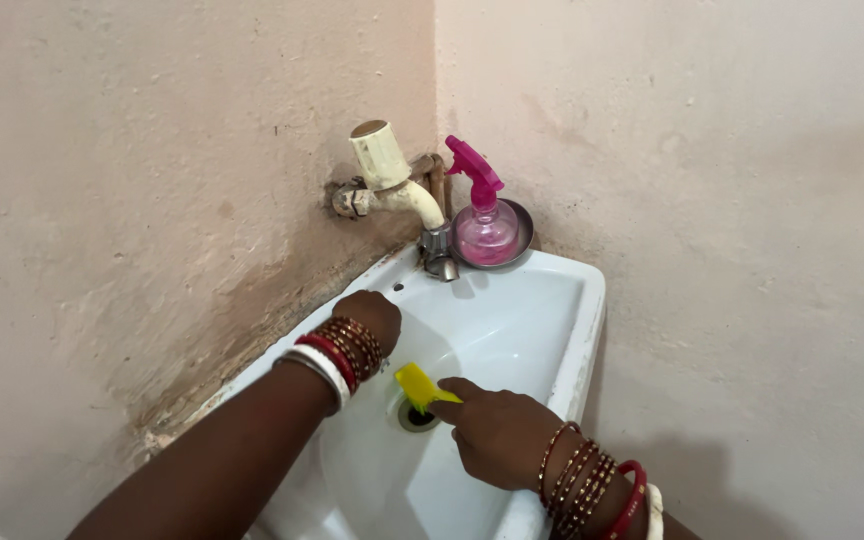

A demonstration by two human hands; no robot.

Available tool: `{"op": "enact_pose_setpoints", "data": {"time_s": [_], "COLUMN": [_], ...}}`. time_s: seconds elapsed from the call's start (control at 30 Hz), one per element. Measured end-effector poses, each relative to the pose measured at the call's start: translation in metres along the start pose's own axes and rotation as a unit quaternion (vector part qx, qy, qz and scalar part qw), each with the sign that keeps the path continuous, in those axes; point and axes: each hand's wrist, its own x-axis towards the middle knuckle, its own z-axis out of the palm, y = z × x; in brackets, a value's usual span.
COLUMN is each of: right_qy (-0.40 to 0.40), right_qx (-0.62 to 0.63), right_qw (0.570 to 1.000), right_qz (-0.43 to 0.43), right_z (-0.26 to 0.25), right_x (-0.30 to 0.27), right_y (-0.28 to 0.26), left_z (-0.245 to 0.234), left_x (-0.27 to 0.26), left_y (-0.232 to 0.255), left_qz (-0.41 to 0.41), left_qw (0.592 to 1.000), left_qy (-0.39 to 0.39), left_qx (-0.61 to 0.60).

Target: The person scrubs the interior and edges of a small ceramic sink using a scouring pad and a small yellow-handled brush.

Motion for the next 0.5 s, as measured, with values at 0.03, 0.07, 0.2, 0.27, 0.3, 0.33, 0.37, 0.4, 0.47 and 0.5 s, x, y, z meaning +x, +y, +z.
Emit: {"op": "enact_pose_setpoints", "data": {"time_s": [0.03, 0.07, 0.2, 0.27, 0.3, 0.33, 0.37, 0.4, 0.47, 0.5], "right_qy": [0.0, -0.001, -0.011, -0.004, 0.004, 0.004, 0.007, 0.008, 0.012, 0.018], "right_qx": [0.001, 0.0, 0.019, 0.027, 0.035, 0.034, 0.039, 0.043, 0.044, 0.046], "right_qw": [1.0, 1.0, 1.0, 1.0, 0.999, 0.999, 0.999, 0.999, 0.999, 0.999], "right_qz": [0.0, -0.005, 0.005, 0.003, -0.001, 0.001, 0.005, 0.007, 0.008, 0.009], "right_z": [-0.001, -0.002, -0.003, -0.002, -0.002, -0.002, -0.002, -0.002, -0.001, 0.0], "right_x": [-0.001, -0.002, -0.001, 0.001, 0.002, 0.003, 0.003, 0.003, 0.005, 0.006], "right_y": [-0.001, -0.001, -0.002, 0.0, 0.001, 0.003, 0.005, 0.006, 0.006, 0.006], "left_z": [0.006, 0.014, 0.037, 0.031, 0.03, 0.029, 0.027, 0.029, 0.032, 0.033], "left_x": [0.001, 0.007, 0.066, 0.099, 0.107, 0.112, 0.112, 0.107, 0.09, 0.081], "left_y": [0.004, 0.008, 0.024, 0.019, 0.019, 0.019, 0.021, 0.02, 0.013, 0.01], "left_qz": [0.015, 0.031, -0.011, 0.01, 0.012, 0.01, 0.008, 0.008, 0.03, 0.031], "left_qw": [0.999, 0.995, 0.968, 0.965, 0.965, 0.964, 0.964, 0.964, 0.975, 0.975], "left_qy": [0.044, 0.09, 0.238, 0.243, 0.243, 0.245, 0.247, 0.246, 0.217, 0.217], "left_qx": [0.014, 0.029, -0.081, -0.099, -0.099, -0.1, -0.1, -0.101, -0.044, -0.044]}}
